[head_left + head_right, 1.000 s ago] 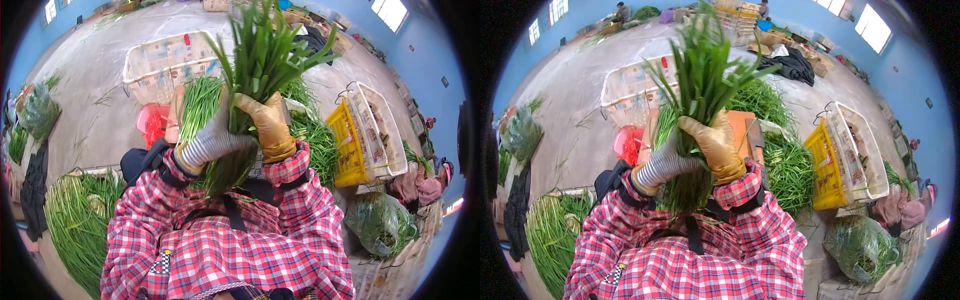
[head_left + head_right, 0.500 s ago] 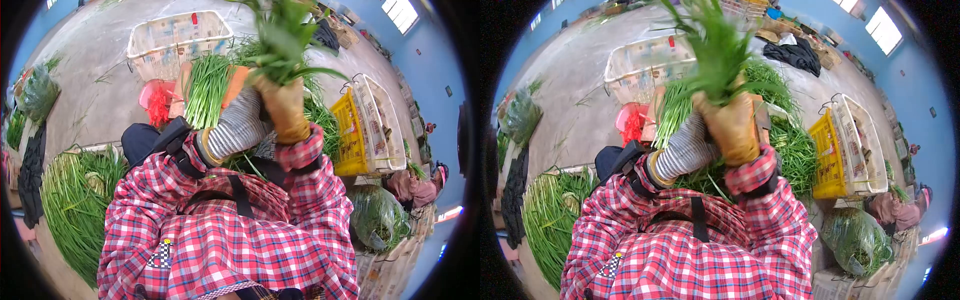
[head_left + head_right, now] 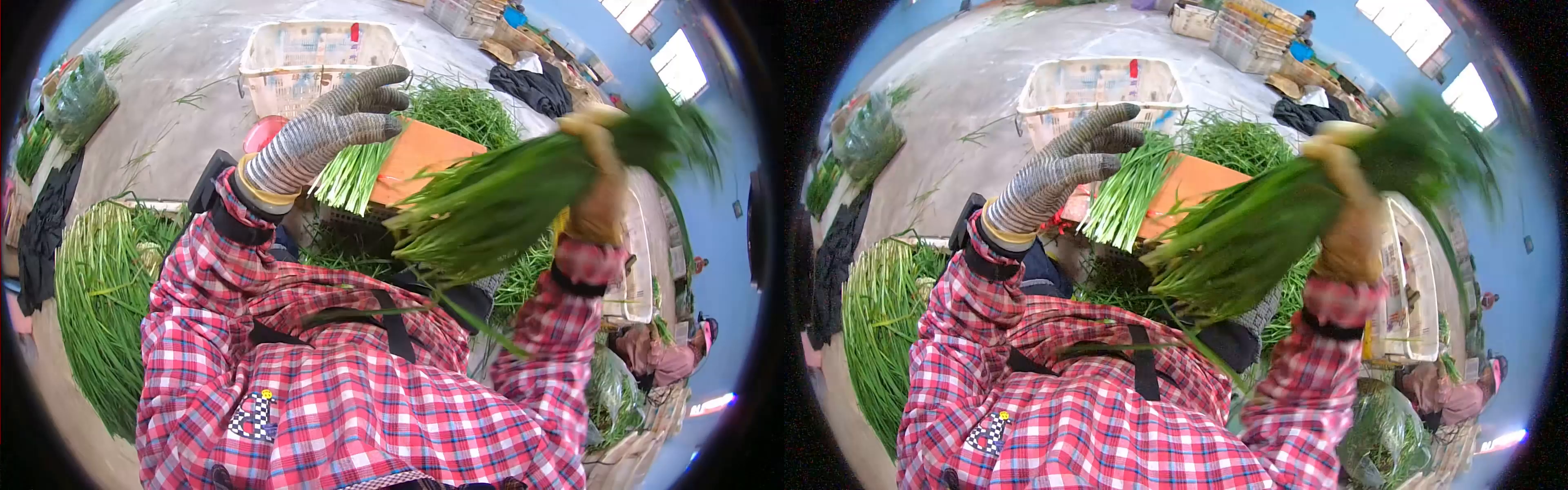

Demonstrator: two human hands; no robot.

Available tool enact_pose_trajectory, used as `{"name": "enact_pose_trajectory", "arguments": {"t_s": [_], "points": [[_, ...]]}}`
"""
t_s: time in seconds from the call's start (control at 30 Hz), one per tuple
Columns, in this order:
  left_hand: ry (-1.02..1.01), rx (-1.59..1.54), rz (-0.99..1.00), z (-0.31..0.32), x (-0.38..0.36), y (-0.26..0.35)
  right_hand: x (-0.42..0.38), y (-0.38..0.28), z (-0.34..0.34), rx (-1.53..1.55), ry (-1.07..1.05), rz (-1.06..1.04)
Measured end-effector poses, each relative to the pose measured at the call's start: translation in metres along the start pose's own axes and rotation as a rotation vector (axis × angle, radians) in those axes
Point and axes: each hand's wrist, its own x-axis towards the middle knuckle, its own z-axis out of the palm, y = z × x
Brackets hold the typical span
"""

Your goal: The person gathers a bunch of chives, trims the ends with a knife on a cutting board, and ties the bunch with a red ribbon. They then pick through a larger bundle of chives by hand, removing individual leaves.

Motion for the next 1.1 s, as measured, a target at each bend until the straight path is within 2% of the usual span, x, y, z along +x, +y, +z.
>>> {"name": "enact_pose_trajectory", "arguments": {"t_s": [0.03, 0.1, 0.17, 0.23, 0.27, 0.3, 0.37, 0.4, 0.43, 0.47, 0.5, 0.57, 0.63, 0.67, 0.7, 0.77, 0.83, 0.9, 0.97, 1.0, 1.03, 1.07, 1.1], "points": [[-0.013, 0.002, 0.012, 0.004, -0.001, 0.001, 0.005, 0.013, 0.006, -0.026, -0.006, 0.005], [-0.03, 0.097, 0.006, 0.004, -0.002, 0.004, -0.009, 0.008, 0.016, 0.377, -0.245, -0.241], [-0.057, 0.122, -0.021, 0.002, 0.0, 0.004, -0.02, -0.012, 0.019, 0.727, -0.243, -0.298], [-0.108, -0.086, -0.019, 0.001, 0.01, 0.002, 0.005, 0.001, -0.002, 0.019, 0.068, 0.035], [-0.106, 0.056, 0.021, 0.002, 0.015, 0.008, 0.0, 0.004, -0.004, -0.073, -0.12, -0.105], [-0.153, 0.09, 0.084, 0.004, 0.018, 0.009, 0.001, 0.006, 0.001, 0.161, -0.298, -0.336], [-0.203, 0.073, 0.079, 0.009, 0.02, 0.019, -0.022, -0.012, 0.015, 0.806, -0.095, -0.34], [-0.215, -0.011, 0.045, 0.012, 0.023, 0.014, -0.007, -0.02, 0.001, 0.471, 0.092, -0.224], [-0.226, -0.074, 0.036, 0.012, 0.03, 0.016, 0.011, -0.01, -0.017, 0.117, 0.032, 0.003], [-0.197, 0.114, 0.061, 0.011, 0.034, 0.021, 0.009, 0.003, -0.018, 0.024, -0.117, -0.138], [-0.213, 0.078, 0.089, 0.014, 0.037, 0.023, 0.015, 0.004, -0.01, -0.074, -0.275, -0.297], [-0.226, 0.067, 0.102, 0.015, 0.04, 0.024, 0.027, 0.003, 0.002, 0.555, -0.79, -0.536], [-0.217, 0.077, 0.092, 0.023, 0.048, 0.031, 0.021, -0.008, 0.013, 0.017, -0.071, 0.036], [-0.27, -0.025, 0.098, 0.029, 0.05, 0.039, 0.03, 0.014, 0.014, 0.056, 0.044, 0.175], [-0.243, 0.09, 0.092, 0.027, 0.054, 0.039, 0.017, 0.002, 0.021, -0.036, -0.024, 0.053], [-0.247, 0.073, 0.156, 0.015, 0.068, 0.016, 0.046, -0.008, 0.012, 0.217, -0.799, -0.453], [-0.32, -0.123, 0.135, 0.016, 0.079, 0.018, 0.026, -0.026, 0.034, 0.312, -0.313, 0.166], [-0.383, -0.307, 0.242, 0.015, 0.096, 0.009, 0.043, -0.014, 0.06, 0.17, -0.439, -0.062], [-0.173, -0.259, 0.257, -0.005, 0.097, 0.003, 0.042, -0.028, 0.086, 0.054, -0.432, -0.061], [-0.046, -0.224, 0.218, 0.013, 0.09, 0.012, 0.048, -0.028, 0.098, 0.093, -0.453, -0.084], [-0.058, -0.489, 0.214, 0.012, 0.086, 0.0, 0.06, -0.027, 0.107, 0.133, -0.469, -0.11], [-0.172, -0.654, 0.199, 0.008, 0.084, -0.005, 0.068, -0.026, 0.11, 0.064, -0.416, -0.241], [-0.283, -0.821, 0.184, 0.002, 0.082, -0.007, 0.08, -0.025, 0.115, 0.073, -0.395, -0.235]]}}
